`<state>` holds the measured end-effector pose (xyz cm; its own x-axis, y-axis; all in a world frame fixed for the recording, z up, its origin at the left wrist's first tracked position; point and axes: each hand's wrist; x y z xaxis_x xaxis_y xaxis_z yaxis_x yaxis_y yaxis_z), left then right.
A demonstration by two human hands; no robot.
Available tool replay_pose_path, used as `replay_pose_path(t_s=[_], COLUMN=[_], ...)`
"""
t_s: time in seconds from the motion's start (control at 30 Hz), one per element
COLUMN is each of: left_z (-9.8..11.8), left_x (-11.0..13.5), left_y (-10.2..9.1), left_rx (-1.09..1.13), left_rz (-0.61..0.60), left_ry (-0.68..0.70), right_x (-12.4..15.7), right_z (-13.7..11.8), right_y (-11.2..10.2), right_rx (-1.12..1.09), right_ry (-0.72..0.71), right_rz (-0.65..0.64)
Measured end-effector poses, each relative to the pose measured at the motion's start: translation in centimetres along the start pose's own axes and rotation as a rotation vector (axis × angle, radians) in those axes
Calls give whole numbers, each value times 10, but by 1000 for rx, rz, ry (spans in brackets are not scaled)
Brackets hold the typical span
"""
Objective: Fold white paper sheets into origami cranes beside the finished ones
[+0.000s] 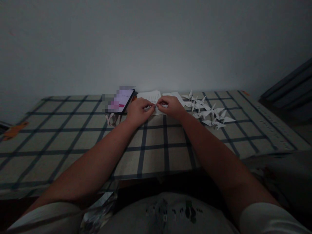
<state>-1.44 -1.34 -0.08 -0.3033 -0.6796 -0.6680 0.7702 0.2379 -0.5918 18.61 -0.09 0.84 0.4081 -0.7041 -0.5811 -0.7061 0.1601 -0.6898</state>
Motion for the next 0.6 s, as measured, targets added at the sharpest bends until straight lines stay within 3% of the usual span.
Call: replay_pose_path(t_s=[0.37,0.6], left_z=[-1,-2], left_x=[-2,-2], left_y=[-3,-3], left_rx=[63,127], left_rz=[74,79], left_ry=[-94,-136], right_x=[1,2], right_z=[18,17], right_y=[-9,-10], right_rx=[27,-38], right_ry=[205,203], right_rz=[104,171])
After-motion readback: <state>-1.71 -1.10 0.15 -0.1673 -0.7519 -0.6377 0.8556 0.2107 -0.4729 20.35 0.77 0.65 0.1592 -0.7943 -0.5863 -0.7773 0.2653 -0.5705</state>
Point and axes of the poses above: each hand's wrist, its own x-axis away from the middle knuckle, its own y-axis out of the palm, z = x × y, and after that the axes turned 9 degrees about x, right-handed
